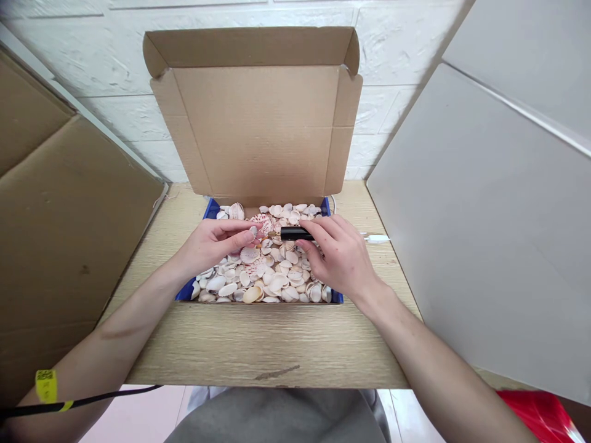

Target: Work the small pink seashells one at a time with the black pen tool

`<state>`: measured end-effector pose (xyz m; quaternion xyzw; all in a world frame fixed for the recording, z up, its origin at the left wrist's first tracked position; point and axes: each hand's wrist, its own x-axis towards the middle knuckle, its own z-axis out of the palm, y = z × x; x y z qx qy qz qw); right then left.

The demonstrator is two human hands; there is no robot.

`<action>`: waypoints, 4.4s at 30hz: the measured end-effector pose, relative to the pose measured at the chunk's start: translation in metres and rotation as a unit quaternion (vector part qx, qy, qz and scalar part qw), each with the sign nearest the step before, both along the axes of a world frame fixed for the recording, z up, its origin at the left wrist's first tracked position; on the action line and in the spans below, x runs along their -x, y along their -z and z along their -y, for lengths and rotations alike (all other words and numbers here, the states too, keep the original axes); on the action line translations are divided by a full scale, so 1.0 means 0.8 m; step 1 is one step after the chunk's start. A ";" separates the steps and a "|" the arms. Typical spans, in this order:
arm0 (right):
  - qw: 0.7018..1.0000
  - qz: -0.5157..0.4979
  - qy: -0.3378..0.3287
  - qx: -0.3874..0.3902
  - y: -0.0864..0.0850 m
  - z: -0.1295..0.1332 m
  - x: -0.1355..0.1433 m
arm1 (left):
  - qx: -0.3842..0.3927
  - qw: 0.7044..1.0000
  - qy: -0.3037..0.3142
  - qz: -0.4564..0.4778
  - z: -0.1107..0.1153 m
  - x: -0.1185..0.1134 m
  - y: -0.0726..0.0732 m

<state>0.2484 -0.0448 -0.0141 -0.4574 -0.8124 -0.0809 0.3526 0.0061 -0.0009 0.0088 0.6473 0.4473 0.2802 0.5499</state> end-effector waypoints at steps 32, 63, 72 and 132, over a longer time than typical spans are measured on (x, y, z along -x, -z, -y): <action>1.000 0.018 0.004 0.018 0.004 0.002 -0.001 | -0.007 1.000 0.006 0.003 -0.001 -0.001 0.002; 0.999 -0.013 -0.012 -0.028 -0.001 -0.002 0.001 | -0.005 1.000 0.013 0.010 -0.001 0.000 0.001; 0.999 0.013 0.012 0.043 0.004 0.003 -0.001 | 0.002 1.000 -0.001 -0.005 0.000 -0.001 -0.002; 0.998 -0.010 -0.008 -0.065 -0.003 -0.001 0.001 | 0.002 0.999 0.040 0.020 -0.001 0.001 0.001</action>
